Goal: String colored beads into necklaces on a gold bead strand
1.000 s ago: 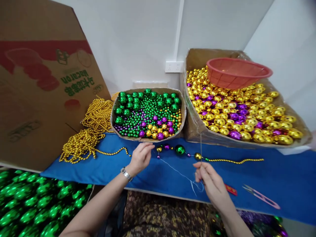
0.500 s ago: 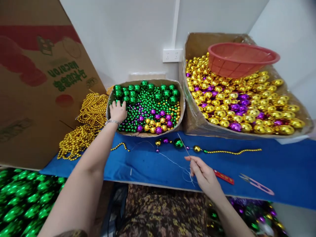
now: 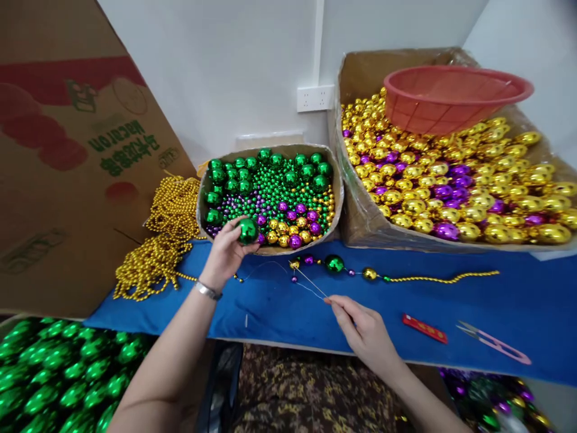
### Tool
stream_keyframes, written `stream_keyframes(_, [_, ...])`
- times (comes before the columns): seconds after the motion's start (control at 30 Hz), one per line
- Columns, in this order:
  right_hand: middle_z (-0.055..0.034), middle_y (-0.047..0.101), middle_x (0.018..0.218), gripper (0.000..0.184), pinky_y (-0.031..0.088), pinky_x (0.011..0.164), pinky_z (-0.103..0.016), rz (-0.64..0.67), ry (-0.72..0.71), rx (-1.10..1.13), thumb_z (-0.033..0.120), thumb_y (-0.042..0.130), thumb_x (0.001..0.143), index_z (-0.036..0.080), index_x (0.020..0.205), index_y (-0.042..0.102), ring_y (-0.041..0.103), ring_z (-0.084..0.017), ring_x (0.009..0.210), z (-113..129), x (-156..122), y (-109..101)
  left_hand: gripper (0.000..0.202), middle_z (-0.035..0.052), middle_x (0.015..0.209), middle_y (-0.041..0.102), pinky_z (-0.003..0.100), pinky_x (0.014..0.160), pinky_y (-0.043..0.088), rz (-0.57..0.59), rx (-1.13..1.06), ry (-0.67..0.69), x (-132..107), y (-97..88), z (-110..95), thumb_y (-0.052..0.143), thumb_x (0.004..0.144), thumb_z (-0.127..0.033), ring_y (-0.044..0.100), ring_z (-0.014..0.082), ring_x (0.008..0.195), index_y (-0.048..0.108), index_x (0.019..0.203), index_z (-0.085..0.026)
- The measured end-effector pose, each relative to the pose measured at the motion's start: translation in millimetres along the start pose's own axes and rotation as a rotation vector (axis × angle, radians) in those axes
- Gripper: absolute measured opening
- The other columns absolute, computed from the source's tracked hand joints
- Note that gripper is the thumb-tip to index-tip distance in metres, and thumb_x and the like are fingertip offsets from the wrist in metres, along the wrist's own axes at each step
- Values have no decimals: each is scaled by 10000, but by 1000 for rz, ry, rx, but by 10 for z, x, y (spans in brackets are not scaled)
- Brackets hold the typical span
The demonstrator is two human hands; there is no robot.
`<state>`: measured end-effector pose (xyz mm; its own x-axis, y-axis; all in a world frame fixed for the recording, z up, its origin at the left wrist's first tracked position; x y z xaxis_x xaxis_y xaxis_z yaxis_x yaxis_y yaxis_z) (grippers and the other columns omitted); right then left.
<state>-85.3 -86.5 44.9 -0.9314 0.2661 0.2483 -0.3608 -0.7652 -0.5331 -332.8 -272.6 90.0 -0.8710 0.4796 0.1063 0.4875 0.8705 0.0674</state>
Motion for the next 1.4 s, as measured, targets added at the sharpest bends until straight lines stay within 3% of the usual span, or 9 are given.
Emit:
stream_keyframes(0.07, [-43, 709, 969, 195, 526, 774, -279, 0, -64, -27, 261, 443, 928, 228, 1029, 606, 673, -182, 871, 47, 23, 37, 283, 63, 935, 661, 364, 682, 572, -10, -282, -144, -255, 120, 116, 574, 803, -359, 661, 190, 798, 569, 1036, -198])
stream_keyframes(0.17, [-39, 713, 953, 198, 529, 741, -265, 3, -119, -59, 246, 437, 930, 216, 1025, 609, 678, -169, 841, 90, 36, 78, 232, 56, 884, 676, 336, 667, 571, -32, -449, -262, -472, 226, 242, 622, 778, -334, 672, 192, 759, 592, 947, -178])
stream_keyframes(0.37, [-34, 716, 939, 200, 530, 746, -246, 2, -151, -104, 225, 426, 935, 207, 1003, 614, 681, -154, 840, 136, -13, 104, 428, 77, 1017, 660, 361, 739, 568, 7, -448, -238, -645, 278, 272, 671, 744, -227, 669, 236, 874, 561, 1157, -198])
stream_keyframes(0.53, [-27, 717, 937, 213, 530, 735, -238, 17, -133, -115, 206, 413, 939, 205, 997, 617, 683, -146, 837, 121, -88, 94, 351, 72, 1004, 674, 330, 709, 569, -36, -542, -347, -755, 284, 381, 679, 732, -240, 668, 256, 900, 598, 1070, -186])
stream_keyframes(0.63, [-35, 718, 925, 205, 531, 715, -240, -2, -145, -131, 213, 421, 934, 200, 993, 617, 686, -151, 818, 114, -130, 89, 229, 50, 910, 695, 400, 790, 553, -86, -653, -420, -815, 328, 446, 687, 712, -250, 667, 277, 914, 609, 913, -172])
stream_keyframes(0.73, [-39, 720, 916, 208, 533, 703, -237, 39, -183, -129, 208, 417, 934, 197, 992, 616, 687, -151, 808, 120, -163, 146, 212, 26, 885, 696, 476, 901, 497, -126, -705, -401, -852, 408, 460, 681, 706, -211, 668, 267, 922, 598, 899, -179])
stream_keyframes(0.87, [-43, 721, 903, 216, 533, 699, -243, 57, -249, -162, 195, 409, 937, 189, 998, 616, 686, -150, 784, 127, -207, 243, 231, 19, 920, 691, 462, 958, 458, -166, -732, -351, -882, 532, 452, 680, 722, -216, 660, 251, 952, 603, 938, -184])
stream_keyframes(1.23, [-44, 723, 900, 226, 528, 666, -231, 43, -251, -213, 176, 391, 941, 182, 1022, 602, 690, -146, 776, 59, -239, 275, 196, 2, 907, 671, 440, 964, 443, -245, -736, -274, -911, 586, 438, 692, 731, -249, 651, 242, 963, 584, 885, -196])
stream_keyframes(1.4, [-46, 722, 915, 221, 528, 682, -233, 23, -204, -200, 193, 383, 943, 188, 1024, 589, 692, -150, 797, 47, -199, 354, 400, 31, 1045, 615, 363, 869, 488, -183, -571, -195, -1011, 686, 445, 733, 691, -220, 625, 187, 927, 571, 1056, -246])
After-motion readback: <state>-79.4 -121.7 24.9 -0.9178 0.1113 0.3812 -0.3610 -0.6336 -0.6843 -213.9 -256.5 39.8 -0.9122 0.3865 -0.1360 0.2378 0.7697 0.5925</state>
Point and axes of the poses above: each hand's wrist, its own x-axis towards the middle knuckle, its own y-axis out of the palm, z = x × y, the point moved 3 cm from there along x, towards the middle knuckle
